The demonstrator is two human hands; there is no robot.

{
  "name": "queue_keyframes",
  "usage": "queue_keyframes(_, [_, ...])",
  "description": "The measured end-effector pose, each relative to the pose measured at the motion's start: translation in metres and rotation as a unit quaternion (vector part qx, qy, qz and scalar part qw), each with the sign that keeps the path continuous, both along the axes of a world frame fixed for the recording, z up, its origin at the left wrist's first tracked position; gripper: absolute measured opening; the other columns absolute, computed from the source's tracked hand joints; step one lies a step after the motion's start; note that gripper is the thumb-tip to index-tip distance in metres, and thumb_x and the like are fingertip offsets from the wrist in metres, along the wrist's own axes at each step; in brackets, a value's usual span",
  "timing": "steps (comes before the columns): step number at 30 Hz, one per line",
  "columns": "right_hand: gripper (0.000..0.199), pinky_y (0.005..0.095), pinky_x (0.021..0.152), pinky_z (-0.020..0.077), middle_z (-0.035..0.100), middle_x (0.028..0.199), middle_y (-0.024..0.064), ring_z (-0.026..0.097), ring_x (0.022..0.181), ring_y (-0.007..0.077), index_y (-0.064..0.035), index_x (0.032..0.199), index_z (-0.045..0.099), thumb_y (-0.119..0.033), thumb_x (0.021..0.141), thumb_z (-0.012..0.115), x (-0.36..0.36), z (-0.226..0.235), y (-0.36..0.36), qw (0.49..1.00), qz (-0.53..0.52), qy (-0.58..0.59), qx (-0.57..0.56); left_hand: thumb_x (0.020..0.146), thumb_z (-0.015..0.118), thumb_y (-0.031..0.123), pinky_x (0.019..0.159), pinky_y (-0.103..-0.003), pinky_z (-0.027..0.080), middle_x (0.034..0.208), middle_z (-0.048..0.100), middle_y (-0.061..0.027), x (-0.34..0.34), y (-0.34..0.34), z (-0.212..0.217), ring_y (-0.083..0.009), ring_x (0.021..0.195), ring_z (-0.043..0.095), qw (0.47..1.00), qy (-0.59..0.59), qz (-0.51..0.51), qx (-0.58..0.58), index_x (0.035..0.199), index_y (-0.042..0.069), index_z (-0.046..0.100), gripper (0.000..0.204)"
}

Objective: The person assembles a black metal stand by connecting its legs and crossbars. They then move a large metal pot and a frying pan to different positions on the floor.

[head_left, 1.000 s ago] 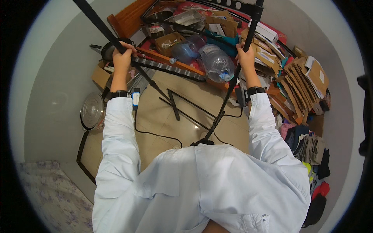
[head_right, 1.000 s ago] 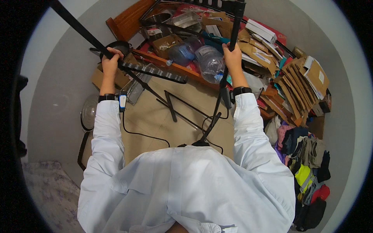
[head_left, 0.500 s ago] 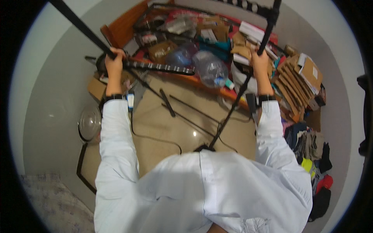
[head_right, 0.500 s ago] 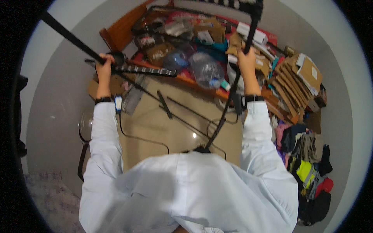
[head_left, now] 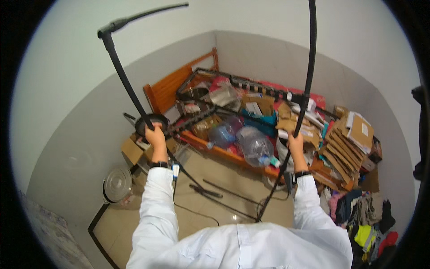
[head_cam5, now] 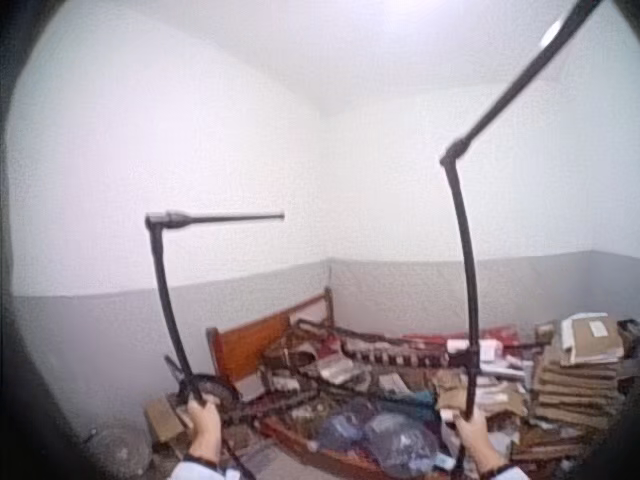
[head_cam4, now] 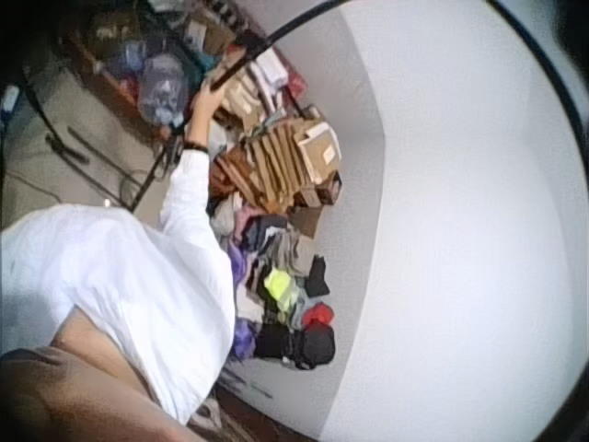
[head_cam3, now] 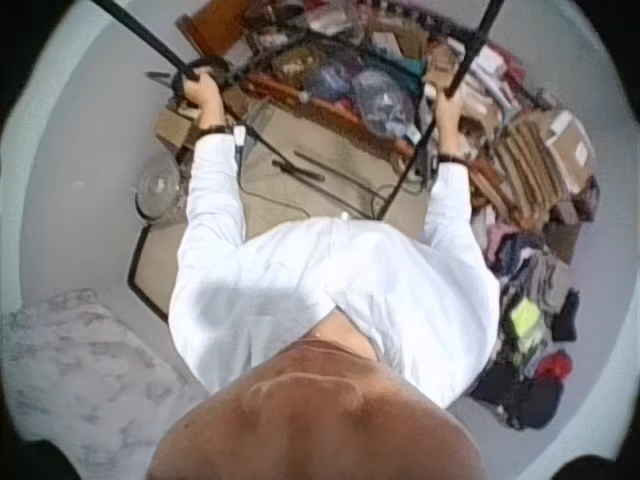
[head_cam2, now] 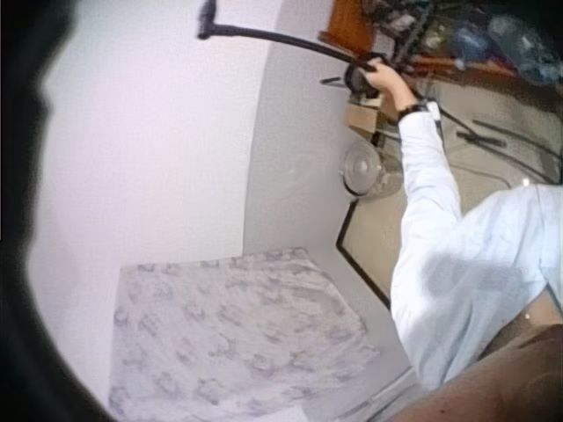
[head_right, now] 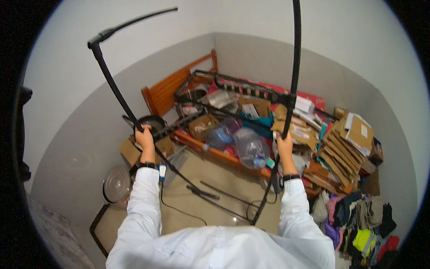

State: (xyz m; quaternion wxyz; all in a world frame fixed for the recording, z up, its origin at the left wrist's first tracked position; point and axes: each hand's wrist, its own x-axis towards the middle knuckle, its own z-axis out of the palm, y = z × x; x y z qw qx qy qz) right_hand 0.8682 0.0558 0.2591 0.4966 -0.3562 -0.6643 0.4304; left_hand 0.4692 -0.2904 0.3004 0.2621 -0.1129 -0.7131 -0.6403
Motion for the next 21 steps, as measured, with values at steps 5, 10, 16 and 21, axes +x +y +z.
queue_keyframes(5, [0.014,0.0296,0.04,0.0366,0.046,0.054,0.0039,0.048,0.041,0.0146,-0.0042,0.086,0.047,-0.014,0.086,0.057,0.012,0.005,0.004,0.998,0.047,0.002,-0.038,0.079,0.052,0.003,0.069,-0.034,0.047,0.072,0.065,-0.0081,-0.03,-0.025,0.012,-0.0235,0.07,0.063,0.994,-0.036,0.1,0.004,0.079,0.005,0.062,0.01])
queue_keyframes(10, [0.012,0.0266,0.036,0.0361,0.043,0.056,0.0012,0.043,0.038,0.012,-0.0048,0.083,0.048,-0.01,0.084,0.059,0.015,0.002,0.011,0.999,0.043,0.003,-0.023,0.084,0.053,0.011,0.065,-0.033,0.047,0.073,0.065,-0.0069,-0.043,-0.036,0.026,-0.0203,0.069,0.062,0.993,-0.026,0.093,0.064,0.079,0.004,0.059,0.011])
queue_keyframes(16, [0.015,0.0284,0.043,0.0376,0.047,0.056,0.0015,0.047,0.045,0.0123,-0.0034,0.084,0.052,-0.015,0.084,0.061,0.019,-0.009,0.027,0.999,0.016,-0.026,-0.009,0.086,0.053,0.022,0.068,-0.039,0.047,0.081,0.067,-0.0096,-0.055,-0.047,0.06,-0.0255,0.078,0.064,0.988,-0.033,0.151,0.03,0.083,0.006,0.064,0.02])
queue_keyframes(21, [0.017,0.0298,0.041,0.037,0.047,0.055,0.002,0.048,0.044,0.0127,-0.0045,0.082,0.052,-0.019,0.086,0.06,0.025,-0.01,0.035,0.999,-0.021,-0.031,-0.005,0.08,0.062,0.016,0.063,-0.034,0.047,0.076,0.065,-0.0093,-0.067,-0.046,0.076,-0.0206,0.071,0.062,0.994,-0.011,0.082,0.068,0.084,0.003,0.063,0.013])
